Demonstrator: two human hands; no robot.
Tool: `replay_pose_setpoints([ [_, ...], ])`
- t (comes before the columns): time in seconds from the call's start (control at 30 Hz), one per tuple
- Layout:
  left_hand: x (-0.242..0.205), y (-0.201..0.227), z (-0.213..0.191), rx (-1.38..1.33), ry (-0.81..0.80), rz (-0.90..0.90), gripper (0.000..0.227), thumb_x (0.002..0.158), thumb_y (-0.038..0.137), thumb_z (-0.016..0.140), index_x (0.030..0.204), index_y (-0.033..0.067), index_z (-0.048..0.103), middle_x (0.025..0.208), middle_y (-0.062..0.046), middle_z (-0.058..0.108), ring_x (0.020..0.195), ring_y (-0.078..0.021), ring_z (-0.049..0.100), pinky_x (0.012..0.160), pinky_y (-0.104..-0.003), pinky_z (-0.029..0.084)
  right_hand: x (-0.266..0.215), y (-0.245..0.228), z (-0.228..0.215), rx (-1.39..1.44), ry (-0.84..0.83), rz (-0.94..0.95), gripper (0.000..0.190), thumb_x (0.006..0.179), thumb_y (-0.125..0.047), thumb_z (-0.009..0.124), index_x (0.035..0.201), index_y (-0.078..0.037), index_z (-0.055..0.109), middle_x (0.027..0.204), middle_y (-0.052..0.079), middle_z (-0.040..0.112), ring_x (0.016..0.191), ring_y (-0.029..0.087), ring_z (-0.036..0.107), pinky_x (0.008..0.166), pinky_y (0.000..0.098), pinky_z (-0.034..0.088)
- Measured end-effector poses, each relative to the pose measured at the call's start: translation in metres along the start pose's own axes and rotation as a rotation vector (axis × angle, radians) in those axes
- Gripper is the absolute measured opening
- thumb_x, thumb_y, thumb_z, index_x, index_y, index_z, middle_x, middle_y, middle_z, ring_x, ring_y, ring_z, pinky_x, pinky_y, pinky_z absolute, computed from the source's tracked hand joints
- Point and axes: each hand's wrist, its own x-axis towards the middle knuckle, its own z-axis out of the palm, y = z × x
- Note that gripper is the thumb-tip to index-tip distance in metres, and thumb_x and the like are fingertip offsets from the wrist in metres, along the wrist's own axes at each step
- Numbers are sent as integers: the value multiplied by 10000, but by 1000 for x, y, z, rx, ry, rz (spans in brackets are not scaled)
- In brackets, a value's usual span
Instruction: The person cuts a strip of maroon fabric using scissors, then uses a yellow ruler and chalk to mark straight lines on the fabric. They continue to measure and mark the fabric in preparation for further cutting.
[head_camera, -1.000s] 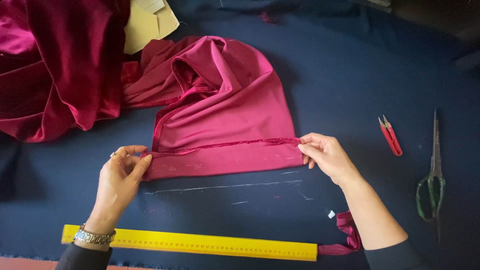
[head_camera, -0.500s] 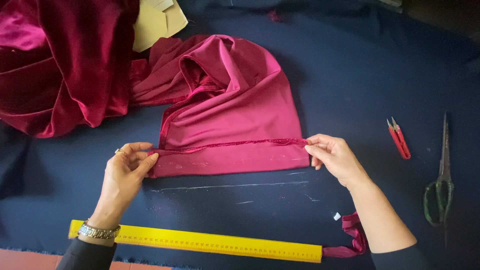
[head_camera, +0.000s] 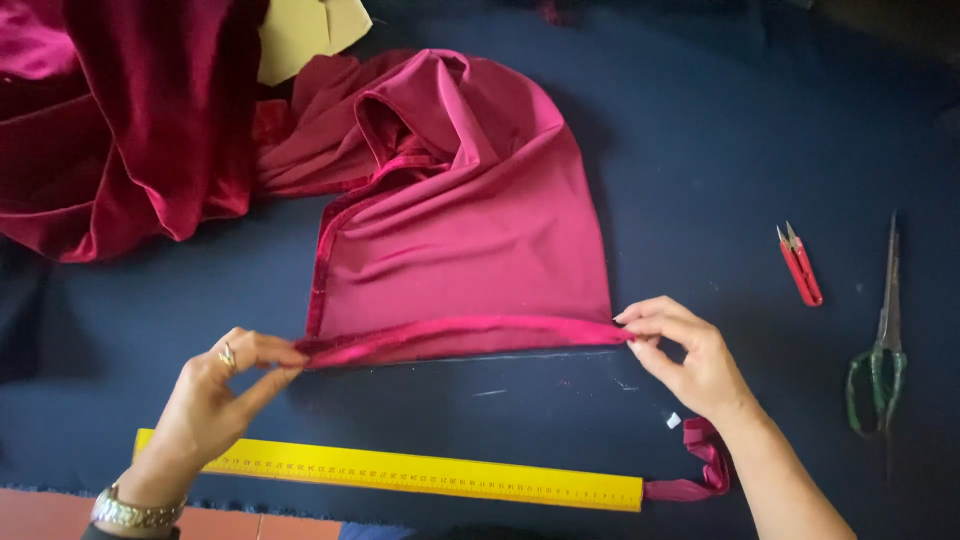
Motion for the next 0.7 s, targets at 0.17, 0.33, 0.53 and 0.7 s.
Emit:
replay_pose_setpoints([
  [0.17, -16, -15, 7, 257, -23, 438, 153, 778, 116, 693, 926, 123, 731, 999, -20, 727, 991, -208, 646, 881, -351, 543, -17, 12, 9, -239, 0, -178, 147, 786, -36, 690, 901, -114, 739, 1134, 69, 636, 874, 152, 675, 864, 293, 568],
  [0.33, -27, -23, 12, 446, -4, 570, 154, 831, 80, 610, 944, 164, 672, 1212, -19, 640, 1065, -272, 597, 864, -419, 519, -28, 20, 15, -364, -5, -247, 212, 767, -24, 706, 935, -148, 738, 1168, 70, 621, 950, 186, 607, 826, 306, 565],
  [0.53, -40, -25, 17, 423, -22, 512, 151, 766, 59, 613, 843, 146, 709, 1300, -63, 611, 1203, -291, 573, 892, -448, 530, -38, 25, 16, -395, 10, -186, 236, 786, -19, 666, 960, -156, 746, 1187, 59, 625, 1046, 201, 604, 841, 325, 573],
  [0.7, -42, -8, 24, 384, 108, 463, 152, 773, -21, 581, 747, 91, 680, 1166, -58, 677, 1112, -285, 620, 934, -446, 507, -42, 15, 17, -335, 88, -130, 219, 838, -6, 613, 978, -121, 736, 1164, 69, 630, 1049, 200, 626, 865, 320, 568],
])
